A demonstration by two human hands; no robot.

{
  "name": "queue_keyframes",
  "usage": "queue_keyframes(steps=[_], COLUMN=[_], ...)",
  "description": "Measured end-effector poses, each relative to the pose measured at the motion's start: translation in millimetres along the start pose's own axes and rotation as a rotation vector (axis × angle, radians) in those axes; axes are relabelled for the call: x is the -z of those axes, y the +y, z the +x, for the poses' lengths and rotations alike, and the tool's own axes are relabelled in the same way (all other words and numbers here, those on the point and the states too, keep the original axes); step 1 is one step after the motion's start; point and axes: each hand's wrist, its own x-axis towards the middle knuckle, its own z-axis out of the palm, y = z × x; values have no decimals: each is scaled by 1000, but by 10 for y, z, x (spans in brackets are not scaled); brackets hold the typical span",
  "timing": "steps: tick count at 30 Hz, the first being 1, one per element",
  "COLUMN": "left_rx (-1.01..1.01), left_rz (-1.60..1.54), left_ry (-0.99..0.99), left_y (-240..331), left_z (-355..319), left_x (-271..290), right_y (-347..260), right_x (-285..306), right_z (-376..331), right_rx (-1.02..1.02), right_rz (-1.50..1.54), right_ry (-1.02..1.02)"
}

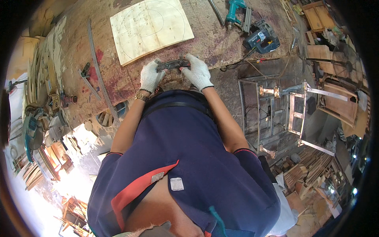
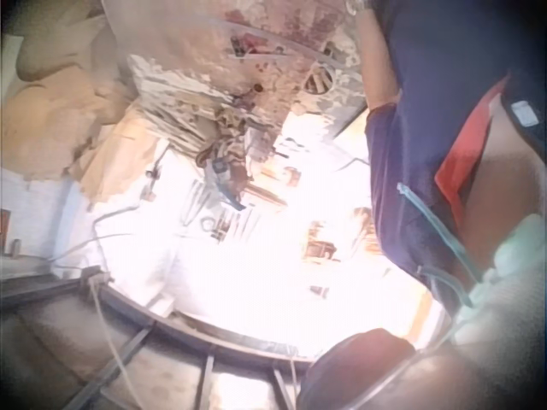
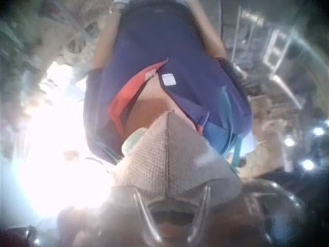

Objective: The person assembles a metal frame by aligning and joining metal tubes with a metal bracket. They then use an angle grinder to smooth the edges of the assembled frame. The work is performed on a cluttered workshop table with various tools visible.

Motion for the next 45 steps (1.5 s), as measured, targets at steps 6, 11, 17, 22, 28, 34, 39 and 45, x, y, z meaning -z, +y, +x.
queue_keyframes(steps=[6,11,17,22,28,34,39,45], left_rx=[-129,-185,-172,-238,-197,-146,-175,-211], left_rz=[31,-68,-170,-176,-205,-244,-260,-286], left_ry=[22,220,333,388,378,357,378,406], left_y=[-59,369,668,765,799,859,950,980], left_z=[58,-87,-186,-200,-208,-228,-234,-213], left_x=[-21,427,652,779,803,859,971,1027], right_y=[124,-184,-458,-602,-638,-690,-811,-864], right_x=[-150,176,358,506,530,625,748,842], right_z=[175,-41,-176,-262,-267,-280,-303,-307], right_rx=[167,309,414,424,446,456,454,465], right_rz=[-84,-55,152,135,138,121,172,116], right_ry=[49,196,308,307,319,288,282,277])
